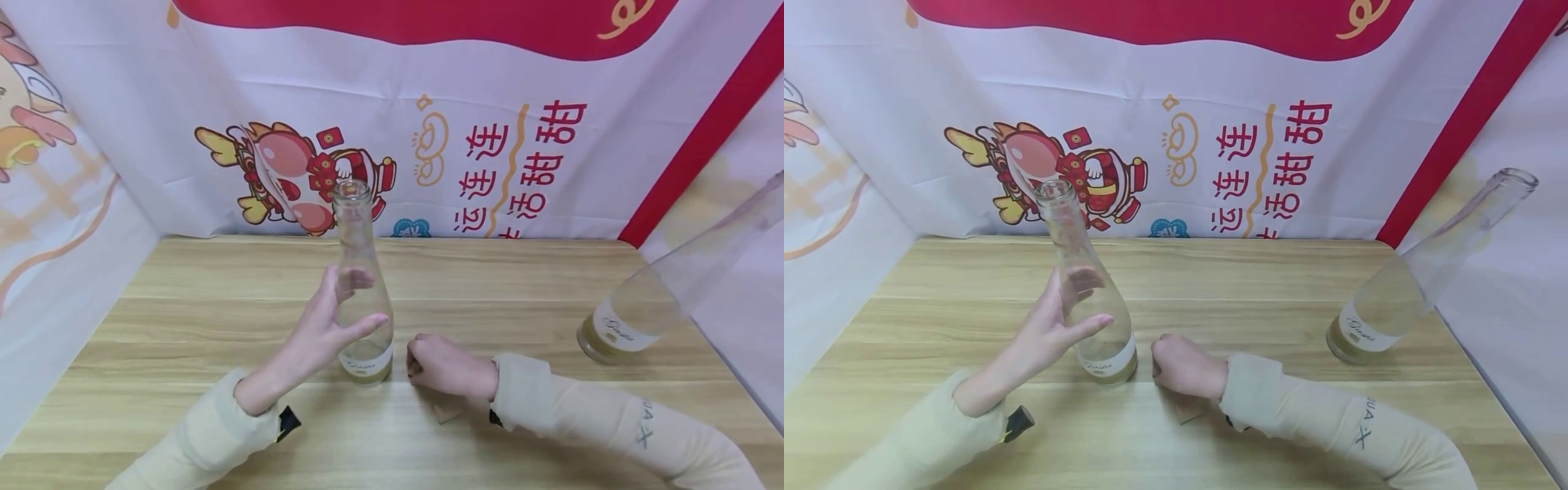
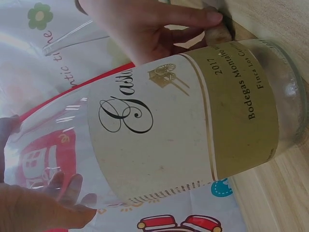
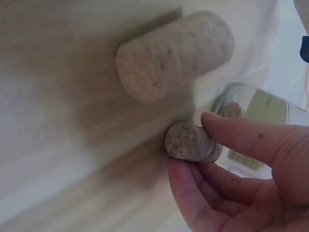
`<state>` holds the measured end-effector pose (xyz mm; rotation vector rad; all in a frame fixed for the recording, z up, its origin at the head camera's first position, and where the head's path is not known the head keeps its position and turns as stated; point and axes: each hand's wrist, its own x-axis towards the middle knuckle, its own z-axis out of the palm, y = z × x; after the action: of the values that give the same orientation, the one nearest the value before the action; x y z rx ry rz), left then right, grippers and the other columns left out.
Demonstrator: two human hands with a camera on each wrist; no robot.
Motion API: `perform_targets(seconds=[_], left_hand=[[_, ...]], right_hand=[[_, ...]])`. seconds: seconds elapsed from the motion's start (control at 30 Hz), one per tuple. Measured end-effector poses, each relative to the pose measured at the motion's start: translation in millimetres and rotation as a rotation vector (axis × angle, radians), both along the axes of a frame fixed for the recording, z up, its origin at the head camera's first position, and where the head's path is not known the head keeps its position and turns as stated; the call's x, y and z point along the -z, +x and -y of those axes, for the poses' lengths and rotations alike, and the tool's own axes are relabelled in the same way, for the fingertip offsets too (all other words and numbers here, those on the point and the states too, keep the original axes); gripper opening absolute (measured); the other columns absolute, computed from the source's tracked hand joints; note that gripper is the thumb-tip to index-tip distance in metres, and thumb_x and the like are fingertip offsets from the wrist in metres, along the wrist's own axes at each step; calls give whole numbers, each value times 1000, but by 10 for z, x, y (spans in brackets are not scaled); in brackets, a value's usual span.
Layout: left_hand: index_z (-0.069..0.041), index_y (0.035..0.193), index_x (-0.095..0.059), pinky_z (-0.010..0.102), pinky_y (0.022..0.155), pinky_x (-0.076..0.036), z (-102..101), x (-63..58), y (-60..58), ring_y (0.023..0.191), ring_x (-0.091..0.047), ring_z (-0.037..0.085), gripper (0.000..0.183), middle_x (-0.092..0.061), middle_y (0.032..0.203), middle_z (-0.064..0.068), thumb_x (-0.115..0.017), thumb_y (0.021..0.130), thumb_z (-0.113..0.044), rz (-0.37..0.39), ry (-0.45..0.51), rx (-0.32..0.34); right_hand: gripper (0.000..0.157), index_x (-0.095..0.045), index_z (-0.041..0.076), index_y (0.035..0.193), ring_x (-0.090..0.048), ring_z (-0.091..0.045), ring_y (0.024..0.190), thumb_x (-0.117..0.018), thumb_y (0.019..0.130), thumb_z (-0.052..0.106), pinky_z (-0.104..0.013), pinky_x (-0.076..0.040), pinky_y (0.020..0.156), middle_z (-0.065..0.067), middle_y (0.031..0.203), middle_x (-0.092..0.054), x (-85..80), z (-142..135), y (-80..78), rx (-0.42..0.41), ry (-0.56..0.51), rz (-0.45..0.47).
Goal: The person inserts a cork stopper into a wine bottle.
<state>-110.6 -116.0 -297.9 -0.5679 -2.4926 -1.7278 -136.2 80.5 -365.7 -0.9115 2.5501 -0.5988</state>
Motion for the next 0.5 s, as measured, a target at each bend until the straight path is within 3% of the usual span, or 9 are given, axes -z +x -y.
perform_targets(seconds=[0.23, 0.5], left_hand=[[-8, 123, -34, 46, 103, -32, -3, 1, 5, 120, -44, 23, 56, -47, 125, 9, -69, 81, -17, 9, -6, -1], [-7, 122, -34, 46, 103, -33, -4, 0, 6, 119, -45, 23, 55, -47, 125, 9, -69, 81, -16, -8, -5, -2]], right_hand=[[16, -61, -5, 93, -53, -11, 68, -65, 80, 4, -23, -49, 62, -7, 82, -59, -156, -28, -110, 58, -85, -120], [19, -61, -3, 96, -57, -14, 75, -67, 80, 4, -20, -50, 64, -7, 85, -59, -507, -41, -178, 159, -241, -247]])
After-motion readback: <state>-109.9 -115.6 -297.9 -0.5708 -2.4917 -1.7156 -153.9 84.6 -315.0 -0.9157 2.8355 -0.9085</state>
